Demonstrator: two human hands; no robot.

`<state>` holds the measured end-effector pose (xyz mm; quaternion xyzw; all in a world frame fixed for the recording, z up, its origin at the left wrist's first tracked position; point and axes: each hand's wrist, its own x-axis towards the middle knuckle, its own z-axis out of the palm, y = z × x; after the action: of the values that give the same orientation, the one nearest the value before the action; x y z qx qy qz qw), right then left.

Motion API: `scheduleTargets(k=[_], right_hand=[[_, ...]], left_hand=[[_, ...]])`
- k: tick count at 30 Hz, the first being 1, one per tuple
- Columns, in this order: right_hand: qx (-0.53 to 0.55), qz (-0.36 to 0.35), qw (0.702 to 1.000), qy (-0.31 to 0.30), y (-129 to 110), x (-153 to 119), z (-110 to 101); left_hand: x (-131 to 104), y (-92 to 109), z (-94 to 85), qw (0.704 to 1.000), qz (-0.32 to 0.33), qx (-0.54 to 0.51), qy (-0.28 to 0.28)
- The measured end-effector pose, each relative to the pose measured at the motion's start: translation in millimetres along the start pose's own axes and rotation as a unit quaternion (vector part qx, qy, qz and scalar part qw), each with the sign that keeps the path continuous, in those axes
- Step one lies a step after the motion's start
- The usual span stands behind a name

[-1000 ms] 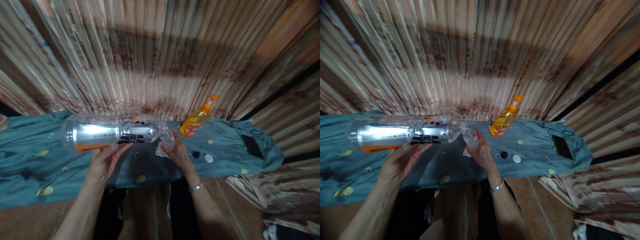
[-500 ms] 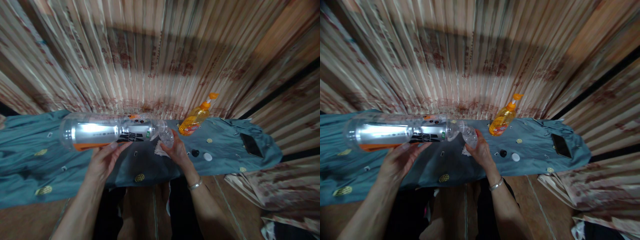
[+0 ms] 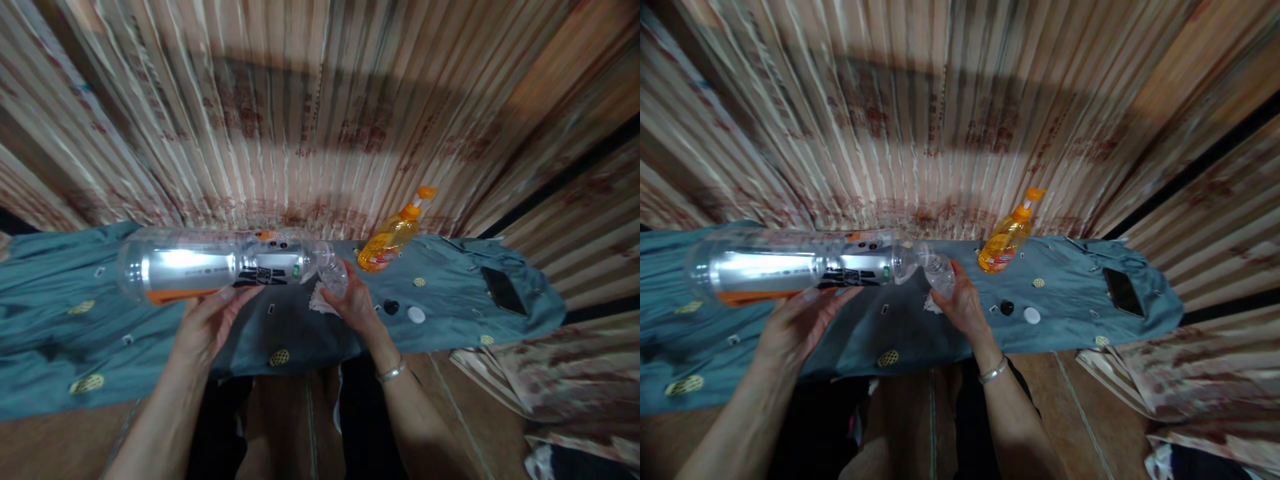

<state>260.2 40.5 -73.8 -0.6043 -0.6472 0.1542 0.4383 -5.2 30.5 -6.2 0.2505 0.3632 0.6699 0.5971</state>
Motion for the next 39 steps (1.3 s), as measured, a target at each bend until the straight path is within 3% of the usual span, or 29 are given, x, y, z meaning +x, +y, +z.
scheduleTargets(k=[39], right_hand=[[0.004,-0.004,1.0,0.017,4.6,-2.7,0.7]], left_hand=[[-2.6,-1.0,8.1,1.0,0.003,-0.01,-0.027]])
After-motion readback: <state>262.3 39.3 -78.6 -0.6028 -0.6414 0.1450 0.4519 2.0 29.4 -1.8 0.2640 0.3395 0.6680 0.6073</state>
